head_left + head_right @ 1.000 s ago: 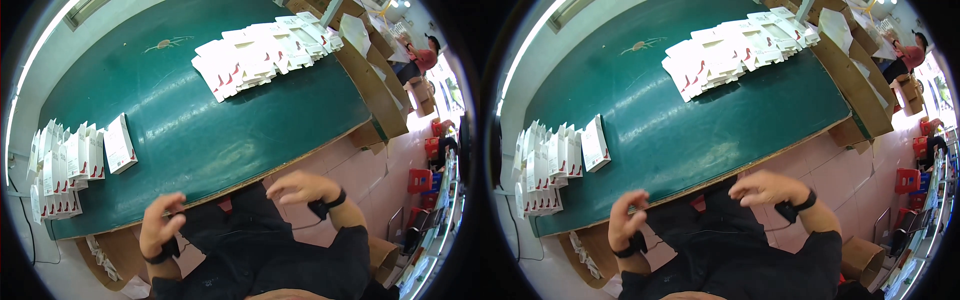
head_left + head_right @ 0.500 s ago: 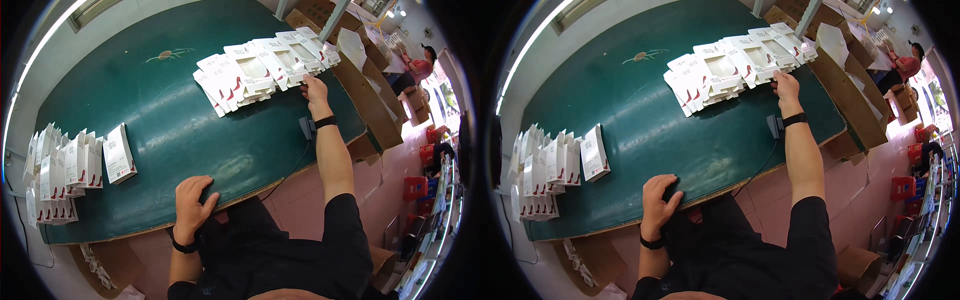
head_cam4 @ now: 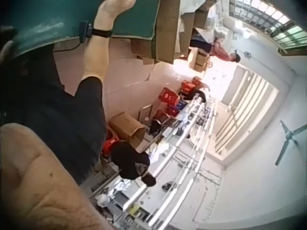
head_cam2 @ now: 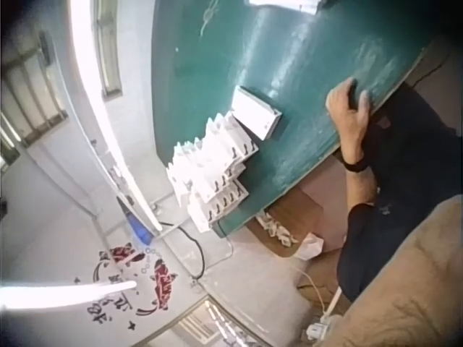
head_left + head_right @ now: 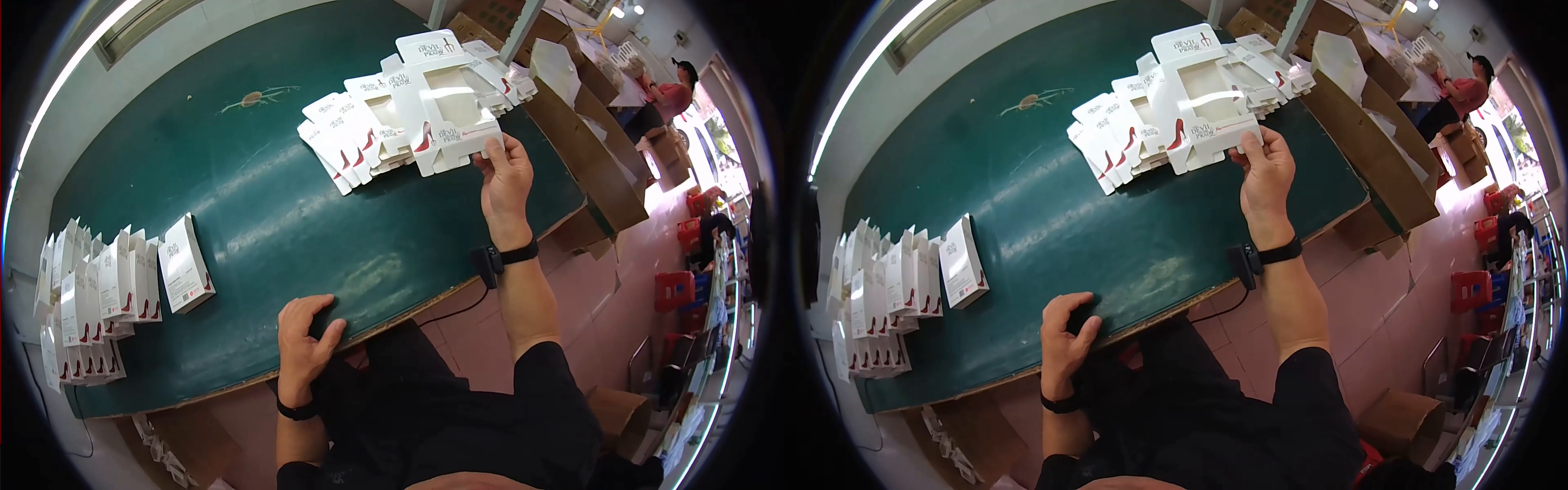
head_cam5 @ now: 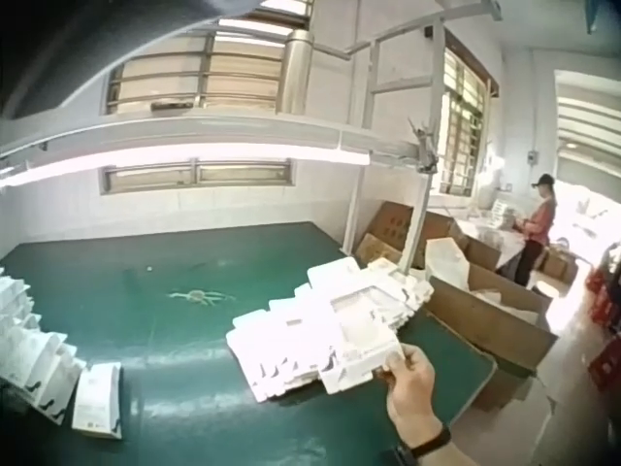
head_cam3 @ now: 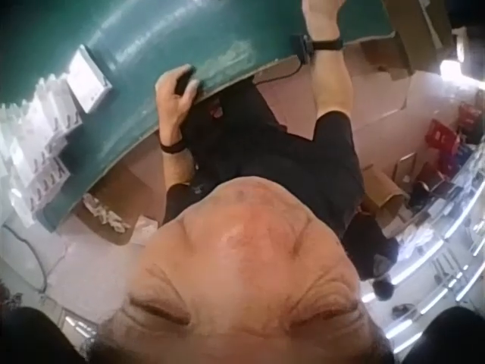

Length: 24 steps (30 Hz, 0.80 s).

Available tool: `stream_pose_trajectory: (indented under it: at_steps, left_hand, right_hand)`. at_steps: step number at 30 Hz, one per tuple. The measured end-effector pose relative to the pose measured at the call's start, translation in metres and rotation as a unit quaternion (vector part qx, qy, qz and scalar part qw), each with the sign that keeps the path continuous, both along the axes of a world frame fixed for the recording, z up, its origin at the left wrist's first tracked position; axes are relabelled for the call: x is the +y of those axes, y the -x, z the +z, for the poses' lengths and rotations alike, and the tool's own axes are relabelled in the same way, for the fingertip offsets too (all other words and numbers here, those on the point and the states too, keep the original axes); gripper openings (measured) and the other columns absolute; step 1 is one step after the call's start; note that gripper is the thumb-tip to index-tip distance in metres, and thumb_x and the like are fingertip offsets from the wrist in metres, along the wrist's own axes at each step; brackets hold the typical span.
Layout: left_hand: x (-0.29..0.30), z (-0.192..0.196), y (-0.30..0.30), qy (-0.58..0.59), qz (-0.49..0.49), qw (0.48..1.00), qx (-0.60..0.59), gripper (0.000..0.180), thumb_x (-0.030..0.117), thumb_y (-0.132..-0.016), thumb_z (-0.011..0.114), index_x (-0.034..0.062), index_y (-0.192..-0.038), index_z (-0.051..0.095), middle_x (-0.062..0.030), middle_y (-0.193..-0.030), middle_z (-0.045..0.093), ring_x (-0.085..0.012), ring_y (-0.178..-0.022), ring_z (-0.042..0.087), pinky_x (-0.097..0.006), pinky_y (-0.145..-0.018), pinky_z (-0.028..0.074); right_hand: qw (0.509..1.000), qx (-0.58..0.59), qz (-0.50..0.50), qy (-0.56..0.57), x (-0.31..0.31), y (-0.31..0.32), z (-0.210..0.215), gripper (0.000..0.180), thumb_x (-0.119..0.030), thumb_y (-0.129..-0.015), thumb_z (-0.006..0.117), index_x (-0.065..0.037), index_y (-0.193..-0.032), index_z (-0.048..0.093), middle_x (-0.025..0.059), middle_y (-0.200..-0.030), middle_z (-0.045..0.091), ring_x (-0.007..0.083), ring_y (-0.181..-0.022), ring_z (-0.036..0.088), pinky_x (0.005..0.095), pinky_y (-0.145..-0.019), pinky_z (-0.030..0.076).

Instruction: The person picks up a white box from a stack, folds the flaps to assemble it, and places it onto a different stack before repeating the process.

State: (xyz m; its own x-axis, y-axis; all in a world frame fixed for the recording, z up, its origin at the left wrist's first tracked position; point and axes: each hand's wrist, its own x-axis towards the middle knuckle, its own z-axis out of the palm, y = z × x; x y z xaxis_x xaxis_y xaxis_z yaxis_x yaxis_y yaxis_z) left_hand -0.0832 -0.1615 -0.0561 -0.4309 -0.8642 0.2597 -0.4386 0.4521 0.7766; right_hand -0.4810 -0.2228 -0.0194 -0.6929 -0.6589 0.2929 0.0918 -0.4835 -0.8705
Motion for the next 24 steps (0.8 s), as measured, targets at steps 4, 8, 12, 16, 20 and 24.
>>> stream_pose_trajectory:
  at_steps: [4,8,12,16,20,24]
  left_hand:
    - [-0.003,-0.003,0.005,-0.108,0.024,0.988,0.111,0.048,0.015,-0.092,0.077,0.0034,-0.136,0.062,-0.0114,-0.13,0.069,-0.0255,-0.121,0.063,-0.038,-0.11,0.046]
    - [-0.009,-0.009,0.028,-0.217,0.072,0.885,0.405,0.066,0.012,-0.099,0.073,0.0003,-0.153,0.039,-0.0155,-0.145,0.057,-0.0205,-0.127,0.06,-0.035,-0.109,0.049]
    - [-0.022,-0.02,0.028,-0.245,0.114,0.83,0.487,0.07,0.011,-0.102,0.068,-0.0006,-0.158,0.027,-0.0169,-0.149,0.05,-0.022,-0.132,0.056,-0.037,-0.111,0.048]
    - [-0.021,-0.022,0.027,-0.211,0.139,0.832,0.495,0.066,0.009,-0.103,0.066,-0.0025,-0.156,0.027,-0.0163,-0.146,0.052,-0.0226,-0.132,0.056,-0.038,-0.112,0.048]
    - [-0.021,-0.014,0.025,-0.233,0.124,0.82,0.508,0.06,0.013,-0.105,0.064,-0.0021,-0.153,0.031,-0.0164,-0.145,0.053,-0.0227,-0.131,0.057,-0.038,-0.111,0.049]
    - [-0.025,-0.014,0.018,-0.272,0.108,0.824,0.485,0.056,0.02,-0.108,0.061,-0.0017,-0.152,0.033,-0.0166,-0.144,0.053,-0.0222,-0.13,0.058,-0.038,-0.108,0.051]
  right_hand:
    - [0.993,-0.043,0.11,-0.019,0.036,-0.063,-0.017,0.015,-0.012,-0.103,0.069,-0.002,-0.115,0.066,0.0052,-0.101,0.073,0.0119,-0.082,0.068,0.027,-0.077,0.057]
    - [0.96,-0.068,0.257,-0.083,0.06,-0.126,-0.039,0.019,-0.012,-0.104,0.068,0.0,-0.118,0.064,0.0064,-0.105,0.073,0.0118,-0.084,0.068,0.0266,-0.08,0.057]
    - [0.928,0.028,0.34,-0.15,0.07,-0.166,-0.054,0.031,-0.012,-0.104,0.068,0.002,-0.131,0.062,0.0098,-0.115,0.072,0.0133,-0.092,0.069,0.0274,-0.085,0.057]
    - [0.907,0.204,0.328,-0.17,0.066,-0.179,-0.046,0.046,-0.014,-0.104,0.069,0.002,-0.145,0.056,0.0119,-0.127,0.069,0.0152,-0.102,0.068,0.0282,-0.09,0.056]
    - [0.88,0.316,0.321,-0.148,0.061,-0.182,-0.044,0.055,-0.018,-0.103,0.07,0.001,-0.152,0.051,0.0114,-0.134,0.067,0.0162,-0.11,0.067,0.0295,-0.094,0.055]
    - [0.866,0.346,0.341,-0.117,0.058,-0.185,-0.043,0.056,-0.021,-0.104,0.07,0.0,-0.152,0.051,0.0103,-0.135,0.066,0.0159,-0.113,0.065,0.0304,-0.096,0.054]
